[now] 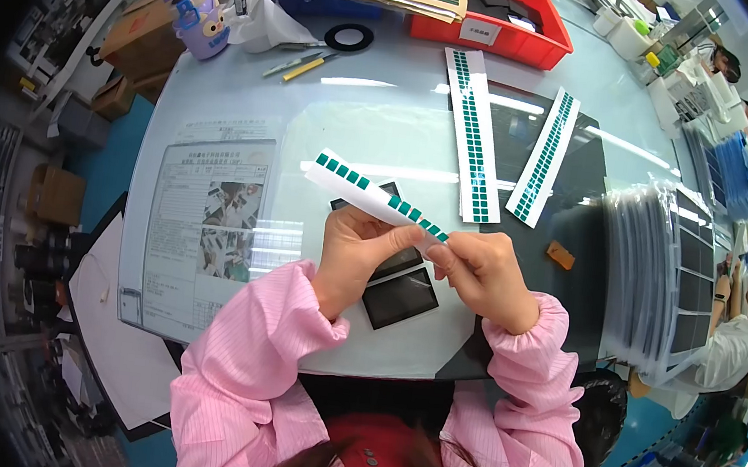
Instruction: Applying small adhesive components and labels to solar cell units at a factory workbench.
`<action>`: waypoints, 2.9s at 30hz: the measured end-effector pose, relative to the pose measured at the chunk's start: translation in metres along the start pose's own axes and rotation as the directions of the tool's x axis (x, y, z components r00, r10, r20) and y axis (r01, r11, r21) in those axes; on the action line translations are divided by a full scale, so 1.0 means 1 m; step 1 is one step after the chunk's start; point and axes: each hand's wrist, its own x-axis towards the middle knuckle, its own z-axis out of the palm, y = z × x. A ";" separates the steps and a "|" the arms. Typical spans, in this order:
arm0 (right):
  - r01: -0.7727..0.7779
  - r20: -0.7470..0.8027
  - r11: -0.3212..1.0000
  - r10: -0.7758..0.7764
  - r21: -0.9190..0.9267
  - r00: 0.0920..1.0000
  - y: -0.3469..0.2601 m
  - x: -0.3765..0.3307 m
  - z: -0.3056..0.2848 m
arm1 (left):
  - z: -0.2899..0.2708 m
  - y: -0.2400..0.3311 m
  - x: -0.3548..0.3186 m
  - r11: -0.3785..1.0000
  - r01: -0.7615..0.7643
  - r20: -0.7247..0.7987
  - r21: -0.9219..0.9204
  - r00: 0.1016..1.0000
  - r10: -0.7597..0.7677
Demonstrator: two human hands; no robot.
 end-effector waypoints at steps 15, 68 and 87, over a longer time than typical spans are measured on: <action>0.090 -0.135 0.830 -0.195 -0.551 0.971 0.012 0.002 -0.023 | -0.036 0.008 0.029 0.932 -0.232 -0.217 -0.278 0.961 0.174; -0.722 0.193 0.609 0.705 0.328 0.683 0.022 -0.018 0.019 | -0.031 -0.021 -0.018 0.300 -0.568 0.509 0.767 0.822 0.256; -0.708 0.150 0.630 0.704 0.318 0.694 0.022 -0.018 0.025 | -0.030 -0.022 -0.017 0.263 -0.567 0.516 0.781 0.822 0.240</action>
